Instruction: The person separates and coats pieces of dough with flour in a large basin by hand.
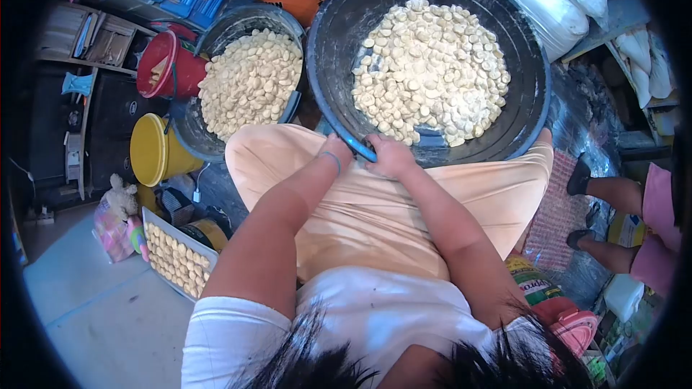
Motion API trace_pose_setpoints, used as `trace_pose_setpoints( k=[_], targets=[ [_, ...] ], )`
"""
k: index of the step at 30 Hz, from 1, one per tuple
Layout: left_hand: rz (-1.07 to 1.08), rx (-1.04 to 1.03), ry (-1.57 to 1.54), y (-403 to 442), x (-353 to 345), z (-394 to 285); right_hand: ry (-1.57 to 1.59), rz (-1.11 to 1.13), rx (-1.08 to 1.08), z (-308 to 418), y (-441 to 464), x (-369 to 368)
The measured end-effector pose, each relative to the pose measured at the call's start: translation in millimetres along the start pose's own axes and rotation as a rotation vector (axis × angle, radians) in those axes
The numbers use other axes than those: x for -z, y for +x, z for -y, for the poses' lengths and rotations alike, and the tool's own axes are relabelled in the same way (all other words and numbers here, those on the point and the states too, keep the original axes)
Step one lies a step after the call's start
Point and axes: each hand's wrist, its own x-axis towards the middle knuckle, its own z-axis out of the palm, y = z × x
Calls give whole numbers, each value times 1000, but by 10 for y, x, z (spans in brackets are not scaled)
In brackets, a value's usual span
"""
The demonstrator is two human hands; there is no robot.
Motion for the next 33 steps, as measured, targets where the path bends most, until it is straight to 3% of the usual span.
trace_pose_setpoints(
  k=[2, 5, 8, 11, 14, 15, 18, 21, 24, 27, 30, 33],
  targets=[
    [32, 43, -148, -36, 116, -4, 9, -19, 4, -8, -11, -4],
    [190, 57, -164, -18, 101, -30, 2, -12, 10, -27, 8, -34],
    [199, 65, -127, -349, 221, -155, 7, -4, 2, -29, 11, -44],
    [-53, 55, -107, -308, 33, -210, -8, -2, -2, -53, 40, -46],
    [-15, -61, -21, -131, 71, -25, 6, -10, 4, -51, 36, -81],
    [-173, -60, -79, 8, -114, 1, 12, -19, 10, -51, 36, -74],
    [-30, 119, -310, 181, -62, -91, 23, -21, 6, -48, 28, -74],
    [157, 173, -172, -51, 208, -176, 38, -15, -18, 19, 1, 1],
    [207, 105, -63, -227, 214, -253, 37, -28, -4, -5, 19, -28],
    [91, 140, -171, -150, 94, -237, 40, -37, 4, -30, 35, -51],
    [-137, -57, -16, -35, -65, -72, 35, -4, -30, -16, 55, -59],
    [-34, 47, -176, 61, -6, -89, 40, 1, -19, -21, 46, -48]
  ],
)
